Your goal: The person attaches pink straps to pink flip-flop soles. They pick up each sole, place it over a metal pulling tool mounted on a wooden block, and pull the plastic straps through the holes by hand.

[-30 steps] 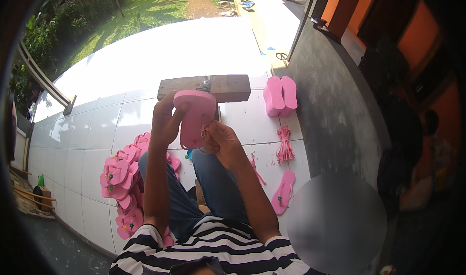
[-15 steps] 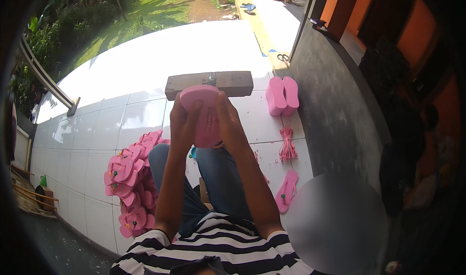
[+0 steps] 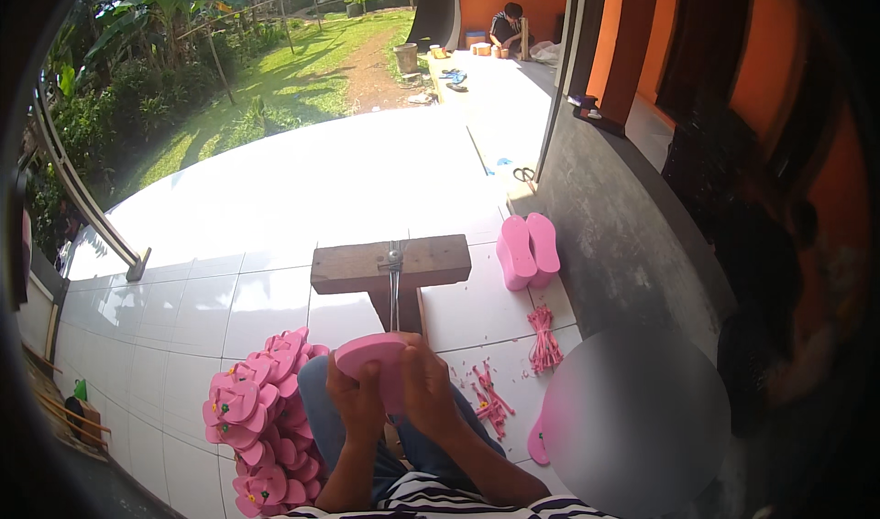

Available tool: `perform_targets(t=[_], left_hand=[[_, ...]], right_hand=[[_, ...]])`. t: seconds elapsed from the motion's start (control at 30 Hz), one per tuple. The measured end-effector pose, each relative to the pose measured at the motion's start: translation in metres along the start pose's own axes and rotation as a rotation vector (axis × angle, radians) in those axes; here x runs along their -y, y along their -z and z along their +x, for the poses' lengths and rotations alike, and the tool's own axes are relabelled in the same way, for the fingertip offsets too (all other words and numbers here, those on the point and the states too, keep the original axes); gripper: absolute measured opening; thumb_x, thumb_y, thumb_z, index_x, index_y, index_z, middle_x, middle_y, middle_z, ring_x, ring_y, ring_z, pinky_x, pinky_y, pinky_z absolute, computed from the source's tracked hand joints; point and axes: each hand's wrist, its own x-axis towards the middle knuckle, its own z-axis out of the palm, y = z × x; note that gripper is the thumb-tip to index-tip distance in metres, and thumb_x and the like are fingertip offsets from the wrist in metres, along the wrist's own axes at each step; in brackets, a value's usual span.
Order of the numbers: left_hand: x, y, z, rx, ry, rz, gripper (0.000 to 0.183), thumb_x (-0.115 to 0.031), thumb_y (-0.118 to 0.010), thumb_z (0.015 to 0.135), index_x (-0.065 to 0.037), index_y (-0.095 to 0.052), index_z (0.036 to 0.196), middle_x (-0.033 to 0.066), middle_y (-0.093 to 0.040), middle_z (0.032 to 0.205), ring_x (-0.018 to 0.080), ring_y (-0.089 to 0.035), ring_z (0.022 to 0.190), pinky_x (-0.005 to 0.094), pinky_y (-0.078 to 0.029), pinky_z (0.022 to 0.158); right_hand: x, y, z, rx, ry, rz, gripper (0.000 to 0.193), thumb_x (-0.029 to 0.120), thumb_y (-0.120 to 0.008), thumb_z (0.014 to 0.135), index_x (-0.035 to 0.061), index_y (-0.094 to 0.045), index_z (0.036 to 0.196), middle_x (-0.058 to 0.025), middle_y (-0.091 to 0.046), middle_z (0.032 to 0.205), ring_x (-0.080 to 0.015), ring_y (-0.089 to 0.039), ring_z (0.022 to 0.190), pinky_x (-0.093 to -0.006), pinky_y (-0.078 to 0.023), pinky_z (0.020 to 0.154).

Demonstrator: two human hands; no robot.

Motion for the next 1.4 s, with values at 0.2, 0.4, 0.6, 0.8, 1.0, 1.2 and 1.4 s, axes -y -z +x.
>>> perform_targets(t=[0.2, 0.4, 0.6, 0.8, 1.0, 1.2, 1.4], left_hand=[[0.032, 0.003, -0.003, 0.028, -0.092, -0.001, 0.020, -0.012, -0.072, 0.089, 0.000, -0.060, 0.100, 0.0120, -0.071, 0.088, 0.0114, -0.064, 0.078, 0.0272, -0.051, 0.066], [0.027, 0.015, -0.004, 0.027, 0.307, 0.000, 0.016, -0.012, -0.069, 0.093, -0.001, -0.059, 0.097, 0.0045, -0.067, 0.084, 0.0042, -0.057, 0.076, 0.0217, -0.048, 0.064], [0.017, 0.024, 0.005, 0.072, 0.419, -0.104, 0.021, -0.015, -0.070, 0.093, 0.000, -0.059, 0.103, 0.0029, -0.066, 0.084, 0.0053, -0.060, 0.075, 0.0220, -0.050, 0.065], [0.039, 0.057, 0.006, 0.532, 0.649, 0.116, 0.027, -0.017, -0.071, 0.091, 0.000, -0.060, 0.108, 0.0052, -0.069, 0.088, 0.0073, -0.063, 0.076, 0.0218, -0.050, 0.067], [0.075, 0.074, -0.045, 0.115, 0.719, -0.209, 0.023, -0.009, -0.061, 0.094, -0.002, -0.048, 0.112, 0.0094, -0.066, 0.099, 0.0111, -0.065, 0.087, 0.0259, -0.053, 0.077], [0.105, 0.075, -0.124, 0.027, 0.868, -0.257, 0.025, -0.007, -0.055, 0.093, -0.001, -0.047, 0.115, 0.0098, -0.058, 0.111, 0.0130, -0.061, 0.096, 0.0283, -0.051, 0.085], [0.087, 0.072, -0.105, 0.160, 0.939, -0.123, 0.041, -0.006, -0.054, 0.090, -0.003, -0.044, 0.130, 0.0092, -0.057, 0.114, 0.0157, -0.061, 0.098, 0.0293, -0.055, 0.080]], right_hand=[[-0.021, 0.006, -0.004, 0.019, 0.126, -0.118, 0.039, 0.029, -0.039, 0.107, 0.0018, -0.046, 0.134, -0.0165, -0.061, 0.119, -0.0249, -0.061, 0.107, -0.0354, -0.048, 0.094], [-0.046, 0.020, -0.019, 0.023, 0.031, -0.436, 0.041, 0.013, -0.067, 0.094, -0.0003, -0.053, 0.129, -0.0133, -0.061, 0.104, -0.0241, -0.063, 0.100, -0.0355, -0.050, 0.087], [-0.022, 0.026, -0.020, 0.121, -0.005, -0.461, 0.035, 0.013, -0.067, 0.093, -0.0025, -0.060, 0.124, -0.0152, -0.063, 0.090, -0.0253, -0.065, 0.078, -0.0364, -0.051, 0.071], [-0.045, 0.072, -0.031, 0.339, -0.137, -0.588, 0.038, 0.021, -0.062, 0.097, 0.0020, -0.060, 0.129, -0.0126, -0.066, 0.097, -0.0223, -0.066, 0.088, -0.0335, -0.051, 0.082], [-0.183, 0.189, -0.118, -0.310, -0.474, -0.596, 0.053, 0.030, -0.063, 0.095, 0.0083, -0.047, 0.141, -0.0211, -0.046, 0.139, -0.0331, -0.052, 0.121, -0.0444, -0.044, 0.099], [-0.256, 0.257, -0.247, -0.576, -1.180, -1.237, 0.120, 0.043, -0.086, 0.067, 0.0188, -0.007, 0.155, -0.0241, -0.030, 0.149, -0.0472, -0.029, 0.136, -0.0580, -0.030, 0.109], [-0.300, 0.283, -0.291, -0.558, -1.033, -1.210, 0.130, 0.038, -0.087, 0.066, 0.0169, 0.004, 0.156, -0.0265, -0.032, 0.146, -0.0437, -0.036, 0.134, -0.0546, -0.037, 0.109]])
